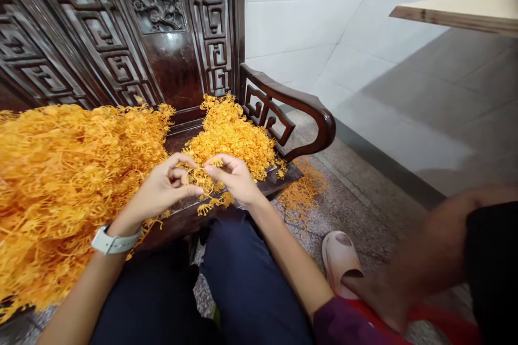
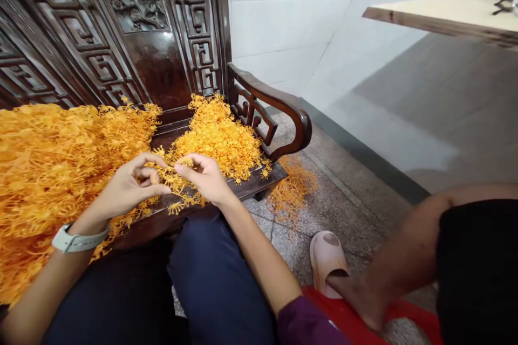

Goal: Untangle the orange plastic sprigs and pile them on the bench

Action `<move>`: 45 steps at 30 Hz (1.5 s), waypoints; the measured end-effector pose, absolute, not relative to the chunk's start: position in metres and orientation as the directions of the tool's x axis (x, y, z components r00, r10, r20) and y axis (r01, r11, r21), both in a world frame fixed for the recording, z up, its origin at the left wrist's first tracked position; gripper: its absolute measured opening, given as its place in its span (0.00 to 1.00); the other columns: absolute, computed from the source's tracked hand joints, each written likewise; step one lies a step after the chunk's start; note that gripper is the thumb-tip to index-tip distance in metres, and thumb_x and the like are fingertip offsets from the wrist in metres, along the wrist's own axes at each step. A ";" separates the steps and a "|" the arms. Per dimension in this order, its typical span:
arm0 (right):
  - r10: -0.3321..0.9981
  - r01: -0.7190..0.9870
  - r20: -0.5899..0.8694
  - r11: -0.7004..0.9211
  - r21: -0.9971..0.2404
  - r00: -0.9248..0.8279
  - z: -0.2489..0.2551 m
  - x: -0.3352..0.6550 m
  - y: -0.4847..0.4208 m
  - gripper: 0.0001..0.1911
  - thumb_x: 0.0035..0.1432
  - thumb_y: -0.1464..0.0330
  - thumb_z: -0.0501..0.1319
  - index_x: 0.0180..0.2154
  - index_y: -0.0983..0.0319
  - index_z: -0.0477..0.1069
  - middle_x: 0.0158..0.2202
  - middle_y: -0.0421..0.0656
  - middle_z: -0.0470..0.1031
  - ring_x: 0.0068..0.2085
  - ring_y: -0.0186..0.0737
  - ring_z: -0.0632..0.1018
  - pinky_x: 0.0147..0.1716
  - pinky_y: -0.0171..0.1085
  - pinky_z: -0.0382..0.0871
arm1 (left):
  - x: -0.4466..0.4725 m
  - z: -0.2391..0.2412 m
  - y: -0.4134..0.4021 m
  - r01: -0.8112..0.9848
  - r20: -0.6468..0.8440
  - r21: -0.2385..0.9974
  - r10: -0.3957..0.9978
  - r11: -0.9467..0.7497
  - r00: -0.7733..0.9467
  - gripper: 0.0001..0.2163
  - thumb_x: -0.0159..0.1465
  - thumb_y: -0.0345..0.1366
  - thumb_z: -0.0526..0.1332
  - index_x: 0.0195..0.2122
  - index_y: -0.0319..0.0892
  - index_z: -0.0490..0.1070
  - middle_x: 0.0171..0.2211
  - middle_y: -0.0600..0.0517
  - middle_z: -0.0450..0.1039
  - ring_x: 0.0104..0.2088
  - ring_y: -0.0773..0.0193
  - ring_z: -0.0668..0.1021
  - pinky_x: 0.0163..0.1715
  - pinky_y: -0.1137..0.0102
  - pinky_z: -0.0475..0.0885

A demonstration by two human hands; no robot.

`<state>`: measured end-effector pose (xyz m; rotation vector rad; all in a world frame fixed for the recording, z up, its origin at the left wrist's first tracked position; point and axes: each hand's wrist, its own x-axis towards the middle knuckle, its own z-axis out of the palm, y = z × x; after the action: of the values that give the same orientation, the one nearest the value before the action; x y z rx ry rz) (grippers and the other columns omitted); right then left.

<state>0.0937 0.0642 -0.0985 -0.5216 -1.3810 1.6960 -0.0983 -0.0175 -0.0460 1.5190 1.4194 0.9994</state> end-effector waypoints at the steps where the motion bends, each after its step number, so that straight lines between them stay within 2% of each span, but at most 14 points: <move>1: 0.851 -0.387 0.196 -0.010 -0.922 -0.487 -0.099 0.093 0.064 0.12 0.57 0.60 0.75 0.39 0.58 0.82 0.38 0.40 0.81 0.40 0.37 0.78 0.46 0.39 0.73 | -0.098 -0.047 -0.017 0.354 0.030 0.934 0.999 -0.035 0.017 0.26 0.56 0.41 0.78 0.48 0.44 0.66 0.21 0.63 0.64 0.21 0.71 0.64 0.22 0.76 0.60; 4: 0.920 -0.463 0.197 0.020 -0.886 -0.338 -0.100 0.095 0.064 0.10 0.54 0.61 0.77 0.37 0.57 0.84 0.40 0.41 0.83 0.45 0.39 0.80 0.52 0.41 0.73 | -0.099 -0.046 -0.015 0.387 0.071 0.921 0.995 -0.040 -0.067 0.26 0.56 0.43 0.77 0.49 0.44 0.66 0.21 0.63 0.63 0.20 0.72 0.63 0.22 0.76 0.58; 9: 0.959 -0.494 0.169 0.036 -0.869 -0.228 -0.110 0.097 0.059 0.10 0.57 0.57 0.75 0.37 0.56 0.85 0.42 0.42 0.85 0.48 0.43 0.81 0.55 0.44 0.74 | -0.101 -0.047 -0.012 0.471 0.171 0.876 0.980 -0.102 -0.105 0.16 0.64 0.47 0.69 0.44 0.39 0.79 0.19 0.58 0.63 0.20 0.70 0.64 0.23 0.72 0.58; 13: 0.977 -0.493 0.130 0.031 -0.869 -0.167 -0.118 0.099 0.053 0.13 0.58 0.54 0.74 0.39 0.56 0.85 0.45 0.44 0.85 0.48 0.44 0.80 0.53 0.44 0.75 | -0.096 -0.054 -0.012 0.527 0.212 0.846 0.956 -0.076 -0.204 0.16 0.60 0.46 0.75 0.42 0.40 0.82 0.20 0.58 0.64 0.20 0.71 0.61 0.22 0.71 0.54; 17: 0.979 -0.512 0.167 0.086 -0.854 -0.114 -0.119 0.104 0.052 0.11 0.60 0.55 0.73 0.36 0.56 0.85 0.41 0.43 0.82 0.42 0.41 0.78 0.47 0.41 0.73 | -0.096 -0.058 -0.015 0.531 0.229 0.844 0.945 -0.074 -0.232 0.14 0.59 0.44 0.76 0.38 0.40 0.80 0.18 0.59 0.62 0.19 0.72 0.60 0.21 0.73 0.53; 22: 0.994 -0.592 0.066 0.004 -0.806 -0.083 -0.118 0.097 0.049 0.13 0.55 0.56 0.74 0.31 0.58 0.80 0.38 0.43 0.78 0.38 0.38 0.73 0.40 0.38 0.70 | -0.096 -0.056 -0.018 0.658 0.279 0.744 0.949 -0.116 -0.148 0.13 0.63 0.46 0.73 0.40 0.41 0.84 0.21 0.55 0.72 0.20 0.69 0.68 0.23 0.72 0.61; 25: 0.993 -0.613 0.018 -0.056 -0.788 -0.113 -0.120 0.098 0.058 0.15 0.56 0.55 0.73 0.32 0.58 0.76 0.38 0.43 0.77 0.36 0.37 0.70 0.37 0.38 0.69 | -0.096 -0.052 -0.019 0.755 0.286 0.634 0.958 -0.164 -0.032 0.12 0.67 0.46 0.69 0.38 0.43 0.87 0.33 0.47 0.85 0.29 0.60 0.81 0.32 0.69 0.72; 27: 0.993 -0.620 0.023 -0.052 -0.783 -0.112 -0.123 0.113 0.073 0.14 0.60 0.55 0.70 0.33 0.57 0.72 0.35 0.41 0.74 0.32 0.36 0.68 0.33 0.37 0.68 | -0.101 -0.052 -0.022 0.795 0.310 0.582 0.950 -0.172 -0.021 0.11 0.67 0.45 0.68 0.40 0.45 0.87 0.39 0.46 0.87 0.35 0.57 0.84 0.37 0.68 0.75; 30: 0.999 -0.668 0.035 0.033 -0.744 0.010 -0.125 0.156 0.102 0.17 0.62 0.55 0.69 0.32 0.56 0.66 0.27 0.36 0.63 0.26 0.34 0.61 0.27 0.34 0.63 | -0.118 -0.056 -0.029 0.800 0.366 0.598 0.904 -0.047 -0.220 0.12 0.66 0.45 0.68 0.42 0.44 0.87 0.28 0.50 0.81 0.26 0.63 0.76 0.28 0.71 0.67; 33: 0.990 -0.680 0.043 0.126 -0.722 0.138 -0.125 0.188 0.117 0.15 0.59 0.54 0.72 0.37 0.56 0.73 0.28 0.35 0.62 0.26 0.31 0.62 0.27 0.32 0.61 | -0.131 -0.062 -0.033 0.691 0.299 0.721 0.875 0.055 -0.382 0.14 0.65 0.46 0.70 0.41 0.40 0.86 0.18 0.57 0.65 0.20 0.69 0.62 0.22 0.72 0.56; 36: 0.992 -0.502 0.104 0.126 -0.856 0.072 -0.128 0.179 0.111 0.14 0.61 0.56 0.70 0.44 0.57 0.79 0.31 0.37 0.68 0.27 0.32 0.63 0.28 0.34 0.60 | -0.129 -0.062 -0.031 0.641 0.293 0.766 0.870 0.034 -0.396 0.14 0.64 0.46 0.71 0.41 0.39 0.86 0.18 0.59 0.59 0.21 0.70 0.59 0.23 0.72 0.53; 39: 0.959 -0.060 0.222 0.214 -0.975 -0.176 -0.136 0.144 0.101 0.16 0.64 0.58 0.66 0.49 0.59 0.81 0.40 0.44 0.74 0.32 0.36 0.69 0.36 0.39 0.68 | -0.115 -0.059 -0.027 0.631 0.281 0.776 0.898 -0.005 -0.338 0.15 0.65 0.45 0.70 0.45 0.39 0.86 0.18 0.57 0.63 0.21 0.70 0.60 0.23 0.72 0.54; 42: 0.889 0.266 0.255 0.369 -0.890 -0.381 -0.141 0.117 0.095 0.24 0.63 0.60 0.68 0.58 0.64 0.78 0.53 0.54 0.74 0.49 0.49 0.76 0.56 0.51 0.70 | -0.105 -0.059 -0.025 0.629 0.245 0.777 0.926 -0.012 -0.286 0.17 0.65 0.45 0.69 0.47 0.39 0.87 0.21 0.54 0.72 0.21 0.70 0.63 0.22 0.73 0.56; 45: 0.885 0.273 0.347 0.432 -0.859 -0.310 -0.136 0.110 0.090 0.19 0.70 0.62 0.60 0.55 0.65 0.79 0.52 0.55 0.76 0.57 0.54 0.75 0.63 0.54 0.65 | -0.101 -0.061 -0.022 0.627 0.240 0.778 0.936 -0.028 -0.256 0.17 0.66 0.46 0.69 0.47 0.39 0.87 0.30 0.47 0.83 0.23 0.67 0.70 0.23 0.73 0.63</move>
<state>0.1100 0.0903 -0.1355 -0.9921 -1.8144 0.8829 -0.1007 -0.0224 -0.0615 1.6397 1.8952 1.1827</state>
